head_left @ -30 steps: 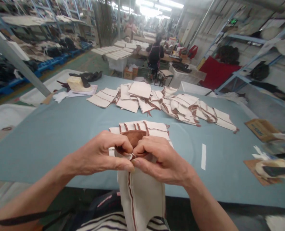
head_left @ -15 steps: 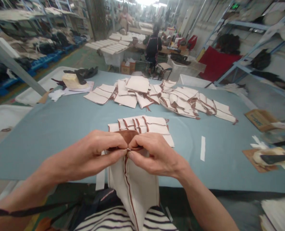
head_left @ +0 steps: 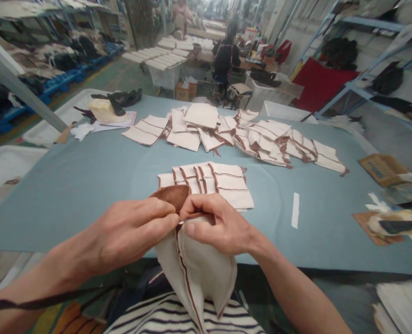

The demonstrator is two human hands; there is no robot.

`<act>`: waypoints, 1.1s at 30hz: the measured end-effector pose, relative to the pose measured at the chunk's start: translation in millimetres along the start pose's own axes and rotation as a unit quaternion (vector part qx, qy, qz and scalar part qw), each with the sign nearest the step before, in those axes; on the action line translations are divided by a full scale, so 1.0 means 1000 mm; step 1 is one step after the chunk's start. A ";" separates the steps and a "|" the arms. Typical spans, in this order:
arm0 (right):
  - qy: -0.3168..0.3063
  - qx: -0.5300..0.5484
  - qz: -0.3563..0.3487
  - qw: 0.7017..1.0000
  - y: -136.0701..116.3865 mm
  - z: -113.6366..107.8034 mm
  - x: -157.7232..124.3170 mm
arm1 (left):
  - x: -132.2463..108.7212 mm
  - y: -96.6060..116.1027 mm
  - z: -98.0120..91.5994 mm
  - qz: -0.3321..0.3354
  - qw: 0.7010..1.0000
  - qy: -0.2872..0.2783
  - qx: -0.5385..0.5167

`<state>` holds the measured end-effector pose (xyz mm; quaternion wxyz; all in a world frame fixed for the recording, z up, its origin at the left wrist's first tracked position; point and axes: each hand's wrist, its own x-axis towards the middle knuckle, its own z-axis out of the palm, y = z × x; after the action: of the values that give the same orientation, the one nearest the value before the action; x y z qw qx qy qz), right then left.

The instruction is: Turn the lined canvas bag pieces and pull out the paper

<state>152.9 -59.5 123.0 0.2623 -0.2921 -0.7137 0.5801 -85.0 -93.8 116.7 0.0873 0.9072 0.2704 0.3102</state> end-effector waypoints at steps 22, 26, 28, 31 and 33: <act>0.068 -0.214 -0.159 0.961 0.006 0.001 -0.002 | 0.029 0.005 -0.029 -0.172 0.958 -0.154 -0.171; 0.056 -0.256 -0.188 0.946 0.003 -0.003 -0.003 | 0.042 0.001 -0.033 -0.169 0.949 -0.193 -0.183; 0.050 -0.256 -0.186 0.947 0.002 -0.005 -0.004 | 0.044 -0.002 -0.033 -0.157 0.947 -0.207 -0.188; 0.041 -0.258 -0.188 0.947 -0.001 -0.007 -0.006 | 0.046 -0.007 -0.032 -0.150 0.937 -0.224 -0.220; 0.042 -0.280 -0.210 0.936 -0.003 -0.007 -0.008 | 0.048 -0.011 -0.032 -0.164 0.914 -0.243 -0.281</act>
<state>162.8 -60.9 127.3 0.3154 -0.2209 -0.8807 0.2760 -77.6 -58.6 162.8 0.4516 0.8355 0.2871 0.1245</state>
